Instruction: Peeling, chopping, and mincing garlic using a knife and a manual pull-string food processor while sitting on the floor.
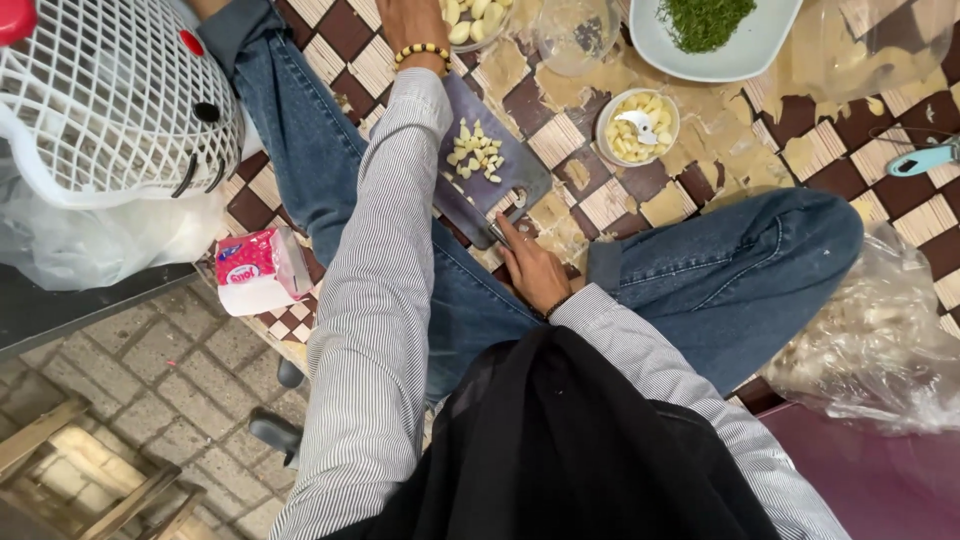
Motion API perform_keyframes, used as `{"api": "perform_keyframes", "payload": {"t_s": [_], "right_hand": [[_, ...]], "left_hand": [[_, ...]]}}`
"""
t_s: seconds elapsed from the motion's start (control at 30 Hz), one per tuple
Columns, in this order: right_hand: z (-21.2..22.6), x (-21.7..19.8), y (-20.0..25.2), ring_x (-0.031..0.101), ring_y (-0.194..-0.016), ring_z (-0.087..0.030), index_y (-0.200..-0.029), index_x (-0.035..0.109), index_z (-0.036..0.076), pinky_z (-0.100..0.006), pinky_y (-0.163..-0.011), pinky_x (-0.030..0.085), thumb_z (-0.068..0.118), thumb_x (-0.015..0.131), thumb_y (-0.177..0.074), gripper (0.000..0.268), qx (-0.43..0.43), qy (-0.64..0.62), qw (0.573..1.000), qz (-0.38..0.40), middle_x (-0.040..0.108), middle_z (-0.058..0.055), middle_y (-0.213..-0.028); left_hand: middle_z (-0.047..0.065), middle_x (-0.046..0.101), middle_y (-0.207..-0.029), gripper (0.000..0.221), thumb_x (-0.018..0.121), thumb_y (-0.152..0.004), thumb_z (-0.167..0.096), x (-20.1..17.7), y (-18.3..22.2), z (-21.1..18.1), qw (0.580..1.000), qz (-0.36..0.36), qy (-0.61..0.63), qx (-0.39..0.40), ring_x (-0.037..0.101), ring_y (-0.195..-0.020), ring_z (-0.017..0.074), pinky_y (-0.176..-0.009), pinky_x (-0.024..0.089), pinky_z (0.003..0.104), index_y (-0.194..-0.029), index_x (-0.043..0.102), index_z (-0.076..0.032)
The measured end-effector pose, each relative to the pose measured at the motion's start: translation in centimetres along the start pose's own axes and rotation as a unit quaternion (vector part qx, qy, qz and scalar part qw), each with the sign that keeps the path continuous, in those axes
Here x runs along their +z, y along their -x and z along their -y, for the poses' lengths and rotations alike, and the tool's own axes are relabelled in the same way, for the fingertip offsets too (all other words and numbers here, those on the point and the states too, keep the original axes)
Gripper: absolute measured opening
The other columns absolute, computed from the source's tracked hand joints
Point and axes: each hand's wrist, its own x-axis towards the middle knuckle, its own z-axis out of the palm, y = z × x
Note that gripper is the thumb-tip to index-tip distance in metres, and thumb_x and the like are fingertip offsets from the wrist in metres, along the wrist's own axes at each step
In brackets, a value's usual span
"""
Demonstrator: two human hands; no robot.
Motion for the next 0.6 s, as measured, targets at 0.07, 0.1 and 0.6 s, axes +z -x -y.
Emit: {"api": "perform_keyframes", "payload": {"t_s": [0.07, 0.1, 0.6], "right_hand": [[0.0, 0.0, -0.1, 0.070, -0.084, -0.034, -0.156, 0.038, 0.016, -0.040, -0.071, 0.056, 0.021, 0.053, -0.104, 0.055, 0.008, 0.008, 1.000, 0.001, 0.070, -0.017, -0.112], [0.1, 0.1, 0.1, 0.070, -0.086, -0.033, -0.156, 0.038, 0.017, -0.039, -0.072, 0.056, 0.022, 0.052, -0.104, 0.054, 0.018, 0.014, 1.000, 0.007, 0.070, -0.016, -0.113], [-0.6, 1.0, 0.2, 0.071, -0.092, -0.038, -0.155, 0.039, 0.018, -0.043, -0.074, 0.058, 0.023, 0.052, -0.103, 0.054, 0.014, 0.044, 0.999, -0.005, 0.070, -0.017, -0.125]], "left_hand": [[0.012, 0.071, -0.092, 0.028, 0.081, -0.070, -0.012, 0.5, -0.7, -0.3, 0.999, 0.004, -0.036, 0.007, 0.062, -0.084, 0.0285, -0.085, 0.044, 0.046, -0.095, 0.072, -0.006], [0.012, 0.071, -0.090, 0.032, 0.085, -0.065, -0.010, 0.7, -0.8, -0.3, 0.997, 0.013, -0.074, 0.012, 0.061, -0.082, 0.0288, -0.083, 0.043, 0.047, -0.093, 0.072, -0.006], [0.016, 0.069, -0.071, 0.011, 0.062, -0.086, -0.010, 0.4, -1.5, -1.4, 0.992, 0.089, -0.014, -0.092, 0.059, -0.063, 0.0294, -0.089, 0.038, 0.050, -0.085, 0.072, -0.013]]}}
